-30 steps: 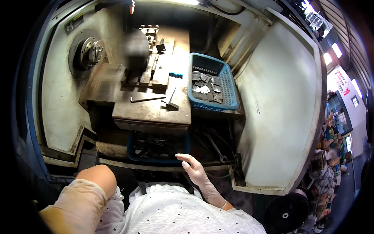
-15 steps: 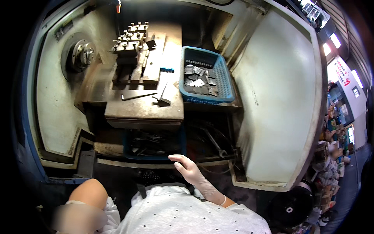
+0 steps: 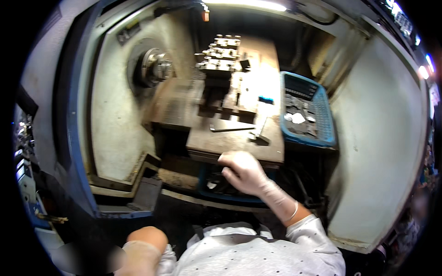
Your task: The person operates a CNC lathe in a workshop, repeatedly opening the machine door, loading small metal parts into the chuck, and closing the door. They use a metal rod to adjust the chuck and handle parts with gloved hands, placing finished pieces into a red basket.
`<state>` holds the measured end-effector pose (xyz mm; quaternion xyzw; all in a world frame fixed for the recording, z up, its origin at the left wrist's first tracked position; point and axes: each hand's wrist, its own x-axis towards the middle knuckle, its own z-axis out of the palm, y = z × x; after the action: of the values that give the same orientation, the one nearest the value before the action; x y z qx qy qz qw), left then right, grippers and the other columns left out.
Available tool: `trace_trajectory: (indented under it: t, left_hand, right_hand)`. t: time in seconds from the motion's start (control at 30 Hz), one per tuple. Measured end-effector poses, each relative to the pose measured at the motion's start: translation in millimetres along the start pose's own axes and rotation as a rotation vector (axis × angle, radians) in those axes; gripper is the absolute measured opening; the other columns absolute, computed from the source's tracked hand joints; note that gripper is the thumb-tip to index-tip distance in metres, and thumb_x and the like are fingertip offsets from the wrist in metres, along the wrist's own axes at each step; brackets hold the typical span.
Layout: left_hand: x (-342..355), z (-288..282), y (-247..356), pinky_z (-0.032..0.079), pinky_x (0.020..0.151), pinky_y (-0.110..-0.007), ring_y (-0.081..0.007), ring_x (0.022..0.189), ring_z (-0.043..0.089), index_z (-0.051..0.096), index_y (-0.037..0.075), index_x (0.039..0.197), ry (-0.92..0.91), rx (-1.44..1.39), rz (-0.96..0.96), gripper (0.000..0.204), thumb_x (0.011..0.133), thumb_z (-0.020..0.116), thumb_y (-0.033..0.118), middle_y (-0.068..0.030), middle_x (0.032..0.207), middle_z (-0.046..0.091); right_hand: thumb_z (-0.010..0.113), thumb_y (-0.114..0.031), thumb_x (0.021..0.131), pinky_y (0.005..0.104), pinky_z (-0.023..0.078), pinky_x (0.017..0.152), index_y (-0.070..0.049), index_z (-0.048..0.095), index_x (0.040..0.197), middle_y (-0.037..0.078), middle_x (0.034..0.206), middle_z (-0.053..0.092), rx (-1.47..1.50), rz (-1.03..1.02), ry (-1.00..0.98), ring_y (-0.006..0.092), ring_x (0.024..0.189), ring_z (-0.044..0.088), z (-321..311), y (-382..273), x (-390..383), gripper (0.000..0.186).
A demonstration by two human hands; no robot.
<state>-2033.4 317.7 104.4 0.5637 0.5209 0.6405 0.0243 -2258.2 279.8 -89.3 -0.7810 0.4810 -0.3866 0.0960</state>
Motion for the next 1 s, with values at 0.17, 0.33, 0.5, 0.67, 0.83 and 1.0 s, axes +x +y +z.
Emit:
trace_trajectory:
  t: [0.17, 0.33, 0.5, 0.67, 0.83, 1.0]
  left_hand:
    - [-113.3, -61.3, -7.2, 0.043, 0.069, -0.036, -0.0198, 0.06, 0.055, 0.056, 0.001, 0.072, 0.777, 0.177, 0.007, 0.034, 0.082, 0.046, 0.032, -0.0078, 0.064, 0.056]
    - [-241.0, -168.0, 21.7, 0.041, 0.076, -0.027, -0.0169, 0.079, 0.053, 0.055, -0.001, 0.096, 2.061, 0.733, 0.231, 0.033, 0.086, 0.039, 0.026, -0.0082, 0.086, 0.057]
    - [-347.3, -253.7, 35.2, 0.042, 0.077, -0.028, -0.0174, 0.085, 0.054, 0.056, 0.0, 0.096, 2.128, 1.578, -0.199, 0.021, 0.08, 0.049, 0.012, -0.0095, 0.096, 0.057]
    - [-389.1, -315.0, 60.2, 0.042, 0.082, -0.034, -0.0292, 0.095, 0.051, 0.054, 0.003, 0.098, 1.356, 2.465, -0.665, 0.027, 0.073, 0.055, 0.012, -0.0147, 0.101, 0.055]
    - [-379.1, -346.1, 80.2, 0.044, 0.076, -0.034, -0.0263, 0.088, 0.056, 0.06, 0.009, 0.09, 1.437, 1.93, -1.383, 0.022, 0.074, 0.052, 0.022, -0.0123, 0.091, 0.059]
    - [-408.7, -364.8, 75.3, 0.044, 0.077, -0.033, -0.0252, 0.086, 0.058, 0.063, 0.013, 0.09, 1.508, 1.783, -1.434, 0.022, 0.073, 0.054, 0.025, -0.0102, 0.09, 0.06]
  right_hand:
    - [0.053, -0.005, 0.063, 0.0339, 0.044, 0.063, -0.003, 0.058, 0.068, 0.012, 0.071, 0.056, -0.654, 0.08, -0.298, 0.0251, 0.072, 0.056, 2.4, 75.9, 77.8, 0.007]
    - [0.053, -0.007, 0.065, 0.0324, 0.043, 0.063, -0.002, 0.059, 0.072, 0.013, 0.072, 0.058, -0.747, -0.024, -0.529, 0.0246, 0.068, 0.056, 27.5, 82.4, 105.0, 0.011]
    - [0.052, -0.008, 0.067, 0.0343, 0.045, 0.059, -0.002, 0.053, 0.072, 0.013, 0.071, 0.056, -0.572, 0.105, -0.476, 0.0258, 0.069, 0.055, 23.1, 88.6, 117.9, 0.007]
    - [0.054, -0.008, 0.065, 0.0347, 0.043, 0.059, -0.004, 0.051, 0.074, 0.01, 0.07, 0.051, -0.52, 0.091, -0.297, 0.025, 0.067, 0.054, 19.6, 89.4, 125.1, 0.01]
    - [0.054, -0.009, 0.066, 0.029, 0.039, 0.063, -0.006, 0.055, 0.072, 0.007, 0.071, 0.052, -0.684, 0.047, -0.598, 0.02, 0.07, 0.052, 4.5, 84.5, 101.3, 0.007]
    - [0.053, -0.009, 0.068, 0.0313, 0.041, 0.062, -0.006, 0.054, 0.071, 0.009, 0.071, 0.054, -0.714, 0.033, -0.647, 0.0216, 0.068, 0.054, 16.9, 90.6, 103.1, 0.004]
